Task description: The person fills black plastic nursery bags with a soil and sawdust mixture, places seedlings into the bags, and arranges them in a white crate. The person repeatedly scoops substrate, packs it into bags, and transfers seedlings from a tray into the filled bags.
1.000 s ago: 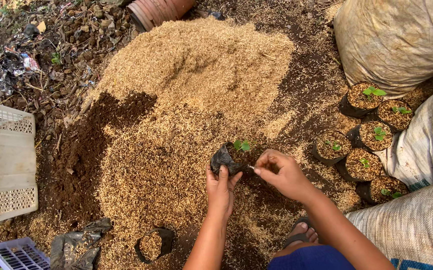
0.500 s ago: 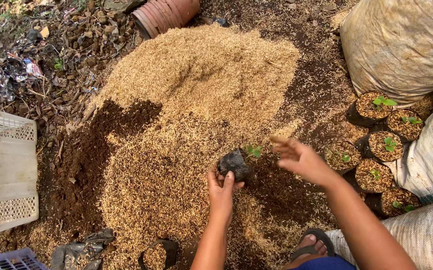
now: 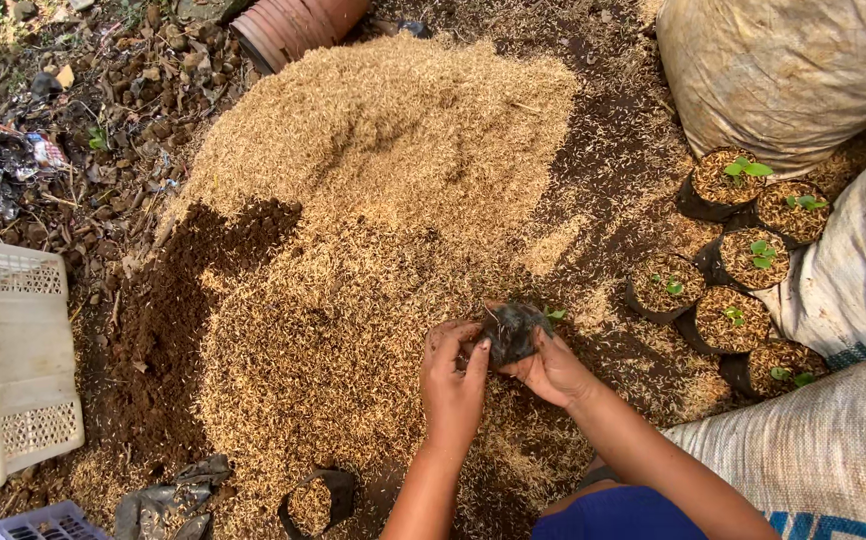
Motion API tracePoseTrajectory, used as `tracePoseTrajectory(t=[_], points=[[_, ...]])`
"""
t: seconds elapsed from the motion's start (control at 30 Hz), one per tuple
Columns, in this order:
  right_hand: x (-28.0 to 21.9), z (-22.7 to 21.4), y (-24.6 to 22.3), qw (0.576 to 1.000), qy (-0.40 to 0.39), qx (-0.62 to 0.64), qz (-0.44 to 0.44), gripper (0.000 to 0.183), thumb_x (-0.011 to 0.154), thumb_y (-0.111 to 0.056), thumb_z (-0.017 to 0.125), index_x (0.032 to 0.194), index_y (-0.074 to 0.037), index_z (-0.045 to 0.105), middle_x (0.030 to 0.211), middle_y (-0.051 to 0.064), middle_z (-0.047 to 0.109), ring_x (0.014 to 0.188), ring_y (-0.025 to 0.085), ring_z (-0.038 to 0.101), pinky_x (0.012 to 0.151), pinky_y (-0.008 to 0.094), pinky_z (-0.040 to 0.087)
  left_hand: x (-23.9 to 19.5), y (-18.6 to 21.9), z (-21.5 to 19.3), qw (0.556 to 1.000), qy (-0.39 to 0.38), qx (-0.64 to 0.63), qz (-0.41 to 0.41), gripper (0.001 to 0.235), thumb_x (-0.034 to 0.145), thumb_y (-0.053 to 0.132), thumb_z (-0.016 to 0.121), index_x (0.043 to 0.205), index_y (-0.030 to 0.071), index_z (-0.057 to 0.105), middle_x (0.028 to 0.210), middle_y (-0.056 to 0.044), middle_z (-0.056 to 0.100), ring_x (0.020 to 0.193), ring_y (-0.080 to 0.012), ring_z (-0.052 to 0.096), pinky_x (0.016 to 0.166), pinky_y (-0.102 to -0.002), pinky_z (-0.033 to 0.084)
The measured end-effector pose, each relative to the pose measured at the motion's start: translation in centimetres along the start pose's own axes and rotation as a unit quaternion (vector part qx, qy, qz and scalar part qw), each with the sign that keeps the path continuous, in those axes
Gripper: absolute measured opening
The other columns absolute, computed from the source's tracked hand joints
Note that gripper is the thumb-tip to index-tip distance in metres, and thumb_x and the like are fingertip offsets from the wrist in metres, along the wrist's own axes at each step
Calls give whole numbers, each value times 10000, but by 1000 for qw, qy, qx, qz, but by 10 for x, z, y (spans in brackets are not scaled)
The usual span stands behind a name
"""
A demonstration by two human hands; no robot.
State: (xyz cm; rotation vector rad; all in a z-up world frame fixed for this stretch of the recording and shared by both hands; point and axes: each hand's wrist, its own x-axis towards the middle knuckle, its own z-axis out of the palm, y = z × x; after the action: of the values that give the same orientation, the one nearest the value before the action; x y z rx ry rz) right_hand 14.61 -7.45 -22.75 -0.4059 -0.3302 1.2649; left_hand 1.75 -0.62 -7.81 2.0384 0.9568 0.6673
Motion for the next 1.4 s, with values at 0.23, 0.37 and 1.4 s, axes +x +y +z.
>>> tracePoseTrajectory(t=[0.23, 0.37, 1.4], points=[[-2, 7, -9, 997, 73, 32, 9, 792, 946, -752, 334, 1340, -114, 586, 1215, 128, 688, 1110, 251, 673, 942, 467, 576, 8, 18, 11, 984, -58, 144, 90, 137, 886, 102, 734, 932, 15, 639, 1156, -142, 623, 1085, -310, 606, 904, -462, 512], [-4, -11, -6, 985, 141, 93, -34, 851, 982, -817, 253, 1201, -87, 633, 1163, 124, 692, 1129, 285, 668, 1018, 506, 539, 14, 37, 37, 971, -67, 163, 162, 144, 796, 102, 738, 868, 21, 643, 1240, -163, 602, 1158, -351, 539, 993, -498, 432], [-30, -86, -7, 970, 239, -42, 16, 370, 975, -298, 624, 1314, -149, 616, 1289, 164, 658, 1106, 284, 676, 872, 432, 603, 4, 82, -187, 960, 32, 229, 157, 114, 872, 38, 691, 941, 7, 605, 1326, -195, 606, 1271, -346, 599, 1047, -462, 520]])
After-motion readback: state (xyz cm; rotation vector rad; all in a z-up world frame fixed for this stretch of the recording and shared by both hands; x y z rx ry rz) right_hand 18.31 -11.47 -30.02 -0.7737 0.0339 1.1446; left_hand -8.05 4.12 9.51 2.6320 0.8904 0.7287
